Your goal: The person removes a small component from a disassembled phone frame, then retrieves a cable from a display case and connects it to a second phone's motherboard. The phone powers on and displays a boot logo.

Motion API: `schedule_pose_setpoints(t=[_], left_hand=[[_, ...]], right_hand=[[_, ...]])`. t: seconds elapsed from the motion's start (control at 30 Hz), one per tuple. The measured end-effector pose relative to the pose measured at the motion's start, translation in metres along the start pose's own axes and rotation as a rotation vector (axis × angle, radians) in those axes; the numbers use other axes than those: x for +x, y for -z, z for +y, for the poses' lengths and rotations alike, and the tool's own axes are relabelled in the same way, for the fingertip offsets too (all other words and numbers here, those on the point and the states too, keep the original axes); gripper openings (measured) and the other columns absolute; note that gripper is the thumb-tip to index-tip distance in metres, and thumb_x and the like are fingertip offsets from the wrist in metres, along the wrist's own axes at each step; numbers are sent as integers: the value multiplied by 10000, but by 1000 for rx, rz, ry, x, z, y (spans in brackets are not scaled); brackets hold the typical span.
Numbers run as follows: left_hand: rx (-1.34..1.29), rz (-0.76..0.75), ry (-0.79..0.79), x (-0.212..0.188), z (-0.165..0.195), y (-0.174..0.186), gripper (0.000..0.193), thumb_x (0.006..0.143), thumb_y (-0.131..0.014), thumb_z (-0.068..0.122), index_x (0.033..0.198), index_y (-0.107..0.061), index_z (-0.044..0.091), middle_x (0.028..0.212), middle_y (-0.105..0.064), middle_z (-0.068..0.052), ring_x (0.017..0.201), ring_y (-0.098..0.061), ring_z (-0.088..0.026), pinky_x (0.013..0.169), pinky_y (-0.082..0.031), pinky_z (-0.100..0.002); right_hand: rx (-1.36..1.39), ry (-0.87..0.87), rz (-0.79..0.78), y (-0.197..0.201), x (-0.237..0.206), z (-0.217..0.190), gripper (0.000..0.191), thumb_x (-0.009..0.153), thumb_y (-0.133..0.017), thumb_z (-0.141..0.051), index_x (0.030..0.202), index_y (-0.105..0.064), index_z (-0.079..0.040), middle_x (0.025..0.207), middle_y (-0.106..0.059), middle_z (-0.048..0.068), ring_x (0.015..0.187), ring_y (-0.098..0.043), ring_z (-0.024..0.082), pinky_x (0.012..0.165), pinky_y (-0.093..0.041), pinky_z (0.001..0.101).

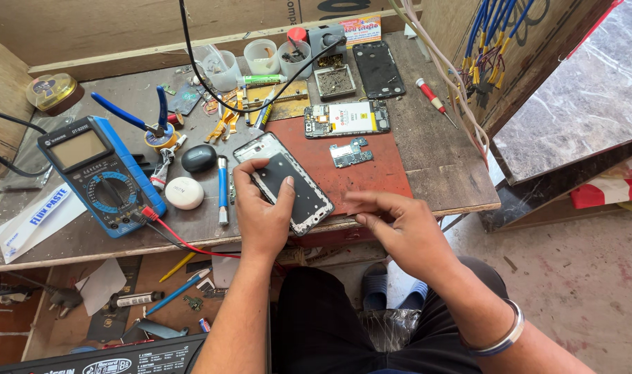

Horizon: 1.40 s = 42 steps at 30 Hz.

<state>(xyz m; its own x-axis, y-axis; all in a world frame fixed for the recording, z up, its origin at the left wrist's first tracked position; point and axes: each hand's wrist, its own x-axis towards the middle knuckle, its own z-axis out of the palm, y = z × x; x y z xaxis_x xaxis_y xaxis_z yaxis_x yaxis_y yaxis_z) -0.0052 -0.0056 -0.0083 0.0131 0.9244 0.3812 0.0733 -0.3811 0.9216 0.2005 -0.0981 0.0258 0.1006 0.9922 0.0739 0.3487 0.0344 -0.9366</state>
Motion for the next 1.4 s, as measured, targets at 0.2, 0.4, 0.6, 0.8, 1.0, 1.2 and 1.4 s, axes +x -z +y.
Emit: schedule_pose_setpoints(t=[0.2,0.4,0.6,0.8,1.0,1.2,1.4], left_hand=[[276,-68,-260,6,3,0,749,905,-677,21,1562,-316,12,1275,-684,-256,1107,-731,-302,954,-566,-401],[341,-103,8,13,8,-1,942,854,-672,101,1621,-129,39,1133,-721,-245,1030,-745,-337,909,-567,-417],[314,-82,-62,11,8,-3,954,845,-679,95,1618,-125,20,1193,-701,-258,1022,-760,-332,890,-584,-412],[308,-80,-57,10,7,-3,969,833,-682,91,1617,-117,13,1136,-718,-235,981,-764,-317,881,-587,-404],[297,-85,-40,9,8,-3,971,832,-679,90,1621,-119,16,1106,-734,-219,982,-766,-307,883,-587,-399],[315,-76,-98,9,8,-3,970,835,-687,82,1622,-124,11,1148,-718,-234,1008,-759,-315,896,-582,-404],[303,-90,-70,9,9,-3,973,833,-681,86,1621,-115,14,1136,-724,-225,1008,-761,-304,901,-585,-395]], right_hand=[[-165,152,90,-2,5,3,149,886,-718,-78,1014,-793,-75,968,-802,33,891,-770,141,793,-575,272],[-378,403,196,-10,2,5,129,830,-784,-102,954,-815,-89,844,-718,52,816,-684,215,721,-529,337],[-295,184,115,-16,2,3,151,810,-783,-156,943,-818,-95,871,-750,52,792,-719,189,653,-563,310],[-295,130,116,-17,2,2,137,816,-768,-162,920,-811,-85,869,-752,54,782,-728,188,625,-578,305],[-305,139,133,-19,2,1,135,803,-772,-156,906,-816,-81,842,-748,59,783,-724,189,622,-578,303],[-264,172,137,-17,2,2,140,815,-775,-156,927,-815,-82,852,-759,52,775,-732,173,641,-558,299],[-305,136,138,-19,2,2,132,806,-774,-148,915,-818,-87,804,-732,63,743,-712,185,621,-561,304]])
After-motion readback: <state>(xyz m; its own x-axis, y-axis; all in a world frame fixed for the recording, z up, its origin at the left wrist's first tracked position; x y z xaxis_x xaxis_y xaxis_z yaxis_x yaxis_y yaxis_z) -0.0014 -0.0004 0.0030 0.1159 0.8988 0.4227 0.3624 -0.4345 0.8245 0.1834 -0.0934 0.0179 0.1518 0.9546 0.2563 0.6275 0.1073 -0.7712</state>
